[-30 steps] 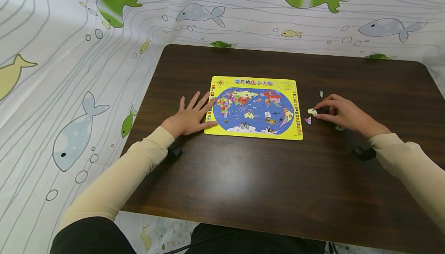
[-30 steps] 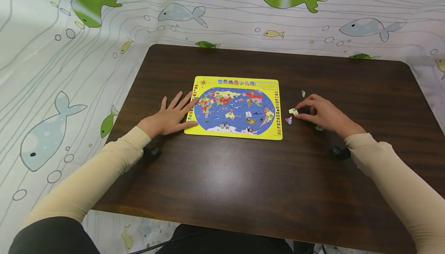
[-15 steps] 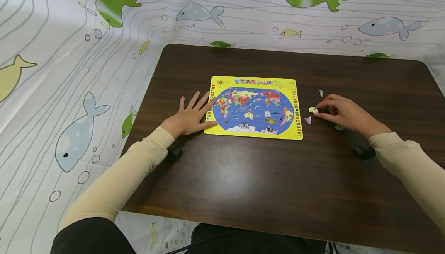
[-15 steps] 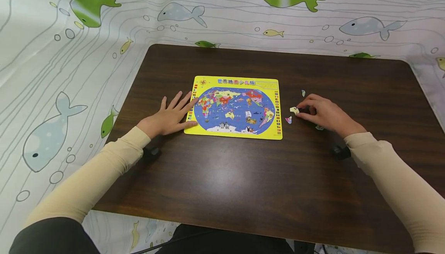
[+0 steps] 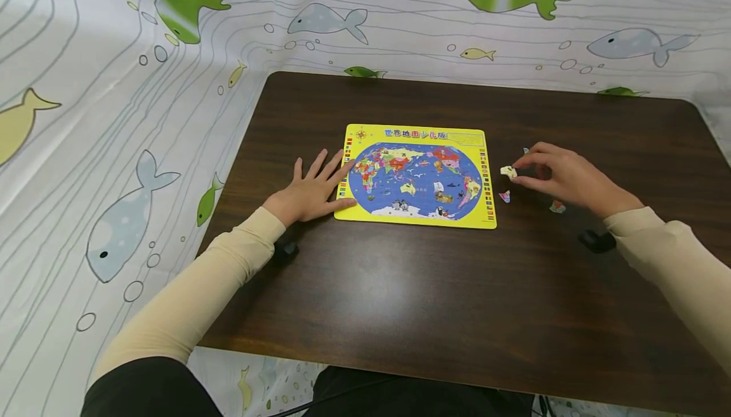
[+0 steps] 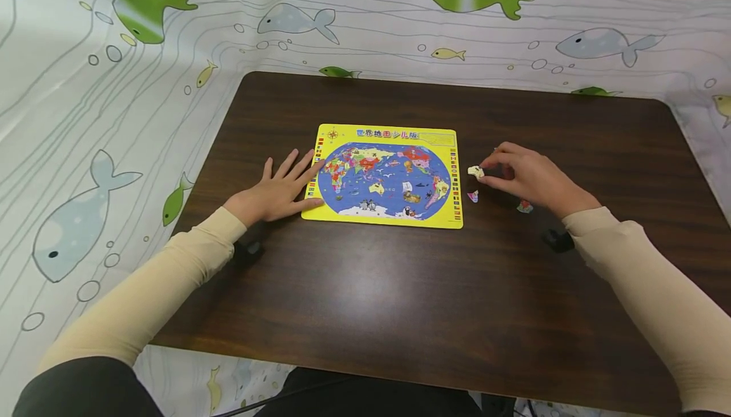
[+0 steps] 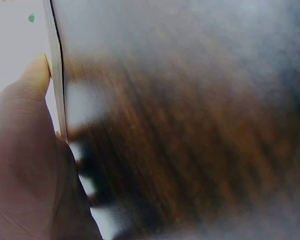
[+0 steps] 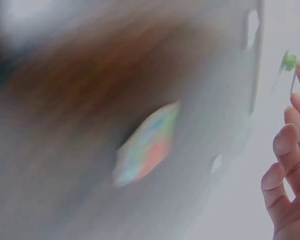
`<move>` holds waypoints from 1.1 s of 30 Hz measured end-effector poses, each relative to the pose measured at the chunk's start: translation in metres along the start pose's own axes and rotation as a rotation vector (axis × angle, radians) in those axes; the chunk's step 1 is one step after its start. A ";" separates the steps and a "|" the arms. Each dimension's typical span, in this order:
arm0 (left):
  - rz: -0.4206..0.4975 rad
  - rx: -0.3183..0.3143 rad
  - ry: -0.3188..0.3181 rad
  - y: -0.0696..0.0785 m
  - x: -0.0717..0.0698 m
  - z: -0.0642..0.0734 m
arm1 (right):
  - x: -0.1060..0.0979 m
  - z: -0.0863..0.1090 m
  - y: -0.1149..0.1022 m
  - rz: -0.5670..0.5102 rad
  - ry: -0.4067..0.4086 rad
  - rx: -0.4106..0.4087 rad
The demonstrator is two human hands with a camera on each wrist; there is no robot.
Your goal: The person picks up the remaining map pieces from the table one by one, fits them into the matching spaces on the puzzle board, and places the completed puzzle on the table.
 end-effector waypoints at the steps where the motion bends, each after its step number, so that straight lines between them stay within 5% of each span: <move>1: -0.003 0.001 0.003 0.000 0.000 0.000 | -0.001 -0.004 -0.006 0.001 -0.001 -0.013; 11: -0.012 0.019 0.016 0.003 0.001 0.004 | 0.017 -0.056 -0.078 -0.113 -0.133 -0.107; 18: -0.020 0.022 0.027 0.006 -0.003 0.007 | 0.032 -0.088 -0.120 -0.098 -0.179 -0.202; 33: -0.036 0.000 0.019 0.004 -0.003 0.007 | 0.050 -0.111 -0.141 -0.057 -0.234 -0.241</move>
Point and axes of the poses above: each hand's wrist, its own z-axis away from the middle knuckle, its own x-axis out of the palm, y = z × x, the point moved 8 cm from there along -z, towards the middle knuckle, and after that the axes turned 8 degrees about -y, right-handed, at the moved point
